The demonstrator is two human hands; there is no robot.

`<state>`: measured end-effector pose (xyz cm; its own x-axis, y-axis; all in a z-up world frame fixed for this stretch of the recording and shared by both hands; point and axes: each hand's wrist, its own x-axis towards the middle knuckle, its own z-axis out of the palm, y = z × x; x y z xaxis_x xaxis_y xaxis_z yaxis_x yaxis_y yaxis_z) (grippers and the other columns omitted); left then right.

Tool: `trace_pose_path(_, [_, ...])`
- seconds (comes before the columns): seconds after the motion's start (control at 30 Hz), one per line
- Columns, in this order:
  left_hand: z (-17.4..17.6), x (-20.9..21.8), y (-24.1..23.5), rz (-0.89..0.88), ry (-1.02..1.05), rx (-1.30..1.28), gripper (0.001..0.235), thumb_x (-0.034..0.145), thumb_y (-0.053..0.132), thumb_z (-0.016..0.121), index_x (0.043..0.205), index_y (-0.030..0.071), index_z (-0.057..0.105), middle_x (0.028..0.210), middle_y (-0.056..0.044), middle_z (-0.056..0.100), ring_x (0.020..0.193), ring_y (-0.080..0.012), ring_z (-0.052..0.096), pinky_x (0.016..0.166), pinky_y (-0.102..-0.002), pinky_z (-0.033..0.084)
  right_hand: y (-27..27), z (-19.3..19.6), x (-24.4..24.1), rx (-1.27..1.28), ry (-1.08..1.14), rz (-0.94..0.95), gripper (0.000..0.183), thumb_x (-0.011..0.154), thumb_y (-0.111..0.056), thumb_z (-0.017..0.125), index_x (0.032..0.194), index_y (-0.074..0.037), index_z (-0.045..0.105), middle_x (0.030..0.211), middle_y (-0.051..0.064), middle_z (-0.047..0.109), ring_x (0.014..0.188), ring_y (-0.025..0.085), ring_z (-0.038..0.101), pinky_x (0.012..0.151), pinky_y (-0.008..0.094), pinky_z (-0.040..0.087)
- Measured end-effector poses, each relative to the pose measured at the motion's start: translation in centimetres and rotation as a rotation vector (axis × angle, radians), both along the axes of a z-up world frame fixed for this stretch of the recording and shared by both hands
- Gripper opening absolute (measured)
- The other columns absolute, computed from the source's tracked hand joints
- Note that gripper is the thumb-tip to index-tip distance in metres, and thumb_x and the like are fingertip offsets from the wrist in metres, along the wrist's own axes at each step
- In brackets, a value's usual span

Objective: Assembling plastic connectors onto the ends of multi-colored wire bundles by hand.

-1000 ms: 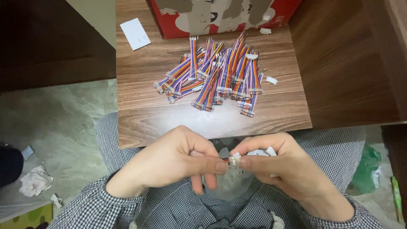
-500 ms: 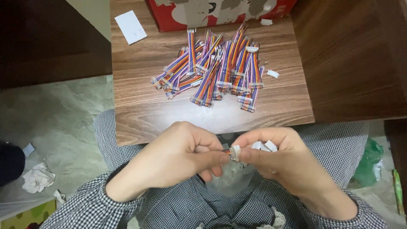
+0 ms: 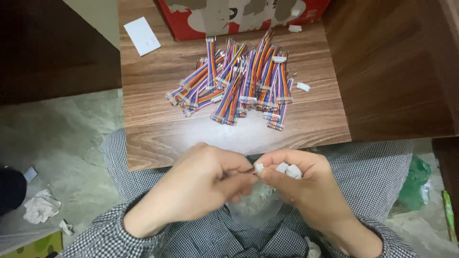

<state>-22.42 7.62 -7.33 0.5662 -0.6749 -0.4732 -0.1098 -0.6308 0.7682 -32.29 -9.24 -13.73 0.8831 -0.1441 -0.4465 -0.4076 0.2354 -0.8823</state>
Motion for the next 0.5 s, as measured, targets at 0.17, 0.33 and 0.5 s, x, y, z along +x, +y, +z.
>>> trace_pose_path(0.17, [0.4,0.6,0.5,-0.089,0.03,-0.035,0.014,0.08,0.017,0.062,0.071,0.012,0.072,0.058,0.005,0.073,0.044,-0.0061,0.064,0.042,-0.021,0.048,-0.4,0.2,0.0,0.054,0.033,-0.052,0.012,0.073,0.006,0.069,0.084,0.008,0.073,0.056,0.008,0.056,0.042,0.009,0.038,0.034,0.021,0.027])
trace_pose_path(0.33, [0.7,0.7,0.3,-0.043,0.074,0.074,0.023,0.082,0.017,0.062,0.063,0.011,0.072,0.051,0.004,0.069,0.04,-0.005,0.06,0.041,-0.019,0.047,0.3,0.3,0.1,-0.056,0.005,-0.028,0.012,0.074,0.005,0.068,0.085,0.006,0.074,0.057,0.007,0.058,0.043,0.008,0.039,0.035,0.02,0.028])
trace_pose_path(0.5, [-0.4,1.2,0.6,-0.041,0.238,-0.095,0.024,0.084,0.014,0.062,0.065,0.005,0.075,0.052,0.0,0.067,0.043,-0.0059,0.057,0.041,-0.019,0.043,-0.1,0.8,0.0,-0.014,-0.014,0.031,0.011,0.075,0.002,0.069,0.084,0.006,0.074,0.05,0.006,0.056,0.04,0.009,0.038,0.033,0.021,0.026])
